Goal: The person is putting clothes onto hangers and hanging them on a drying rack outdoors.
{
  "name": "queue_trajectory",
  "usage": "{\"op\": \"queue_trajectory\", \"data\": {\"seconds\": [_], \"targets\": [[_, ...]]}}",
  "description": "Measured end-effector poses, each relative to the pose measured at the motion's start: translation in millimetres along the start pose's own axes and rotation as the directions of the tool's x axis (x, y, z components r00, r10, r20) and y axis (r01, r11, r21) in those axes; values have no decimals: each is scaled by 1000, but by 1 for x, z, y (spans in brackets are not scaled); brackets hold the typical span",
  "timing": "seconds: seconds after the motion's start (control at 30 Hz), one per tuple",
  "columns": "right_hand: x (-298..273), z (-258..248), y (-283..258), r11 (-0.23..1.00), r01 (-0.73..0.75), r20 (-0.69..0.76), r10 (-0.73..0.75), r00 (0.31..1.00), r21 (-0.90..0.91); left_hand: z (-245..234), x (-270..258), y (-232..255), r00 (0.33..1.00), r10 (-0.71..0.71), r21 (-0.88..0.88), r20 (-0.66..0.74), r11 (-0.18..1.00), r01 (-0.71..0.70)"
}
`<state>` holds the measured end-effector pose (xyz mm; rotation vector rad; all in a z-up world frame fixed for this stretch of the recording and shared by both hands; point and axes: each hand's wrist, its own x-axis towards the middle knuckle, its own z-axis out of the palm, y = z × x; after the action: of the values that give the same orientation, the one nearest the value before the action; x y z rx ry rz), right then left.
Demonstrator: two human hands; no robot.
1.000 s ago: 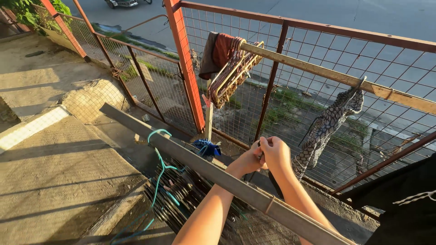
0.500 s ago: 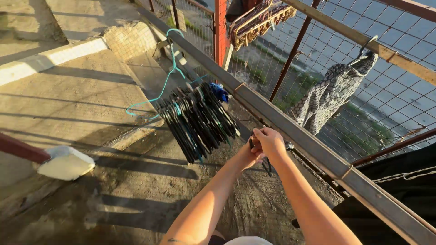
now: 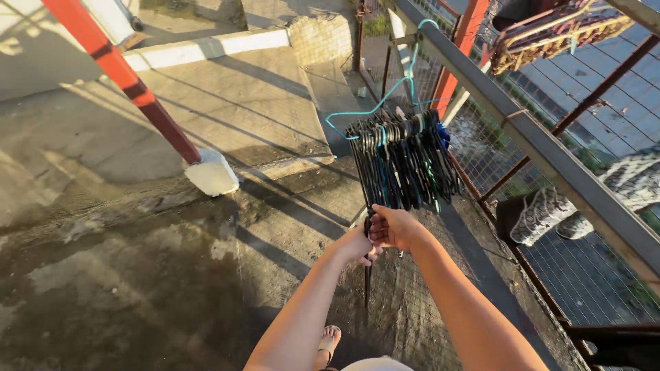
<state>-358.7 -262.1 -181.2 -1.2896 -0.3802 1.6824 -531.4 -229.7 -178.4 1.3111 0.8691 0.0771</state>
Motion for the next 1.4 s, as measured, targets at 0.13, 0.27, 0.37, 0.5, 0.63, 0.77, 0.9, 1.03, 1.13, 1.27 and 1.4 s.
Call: {"op": "queue_trajectory", "data": {"seconds": [0.13, 0.27, 0.37, 0.5, 0.63, 0.77, 0.9, 1.03, 1.13, 1.27, 1.4], "targets": [[-2, 67, -9, 972, -145, -145, 120, 982, -183, -32, -31, 11, 989, -78, 196, -122, 975, 101], [-22, 114, -29, 929, -168, -212, 101, 972, -330, -58, -14, -11, 964, 63, 427, -258, 903, 55], [3, 100, -23, 928, -25, -156, -36, 987, -372, -67, 14, -17, 912, 293, 474, -287, 871, -131], [13, 91, -28, 940, -15, -206, -59, 977, -340, -79, 33, 4, 719, 661, 561, -215, 686, -463], [19, 88, -31, 892, 81, -320, -242, 916, -445, -81, 43, 33, 794, 589, 605, -148, 689, -399], [13, 95, -37, 851, 90, -452, -361, 816, -518, -84, 64, 37, 836, 543, 605, -75, 692, -395], [23, 81, -34, 860, 170, -458, -412, 788, -481, -90, 60, 54, 829, 559, 594, -7, 669, -446], [30, 74, -35, 858, 257, -436, -458, 775, -444, -92, 74, 47, 771, 633, 506, 69, 644, -574], [13, 77, -30, 857, 165, -449, -408, 795, -488, -93, 55, 38, 764, 633, 533, 121, 608, -588], [11, 53, -4, 811, -115, -376, -135, 917, -573, -90, 92, -36, 764, 599, 638, 239, 496, -588], [31, 25, 23, 811, -179, -375, -53, 925, -558, -84, 81, -24, 820, 513, 749, 254, 432, -502]]}}
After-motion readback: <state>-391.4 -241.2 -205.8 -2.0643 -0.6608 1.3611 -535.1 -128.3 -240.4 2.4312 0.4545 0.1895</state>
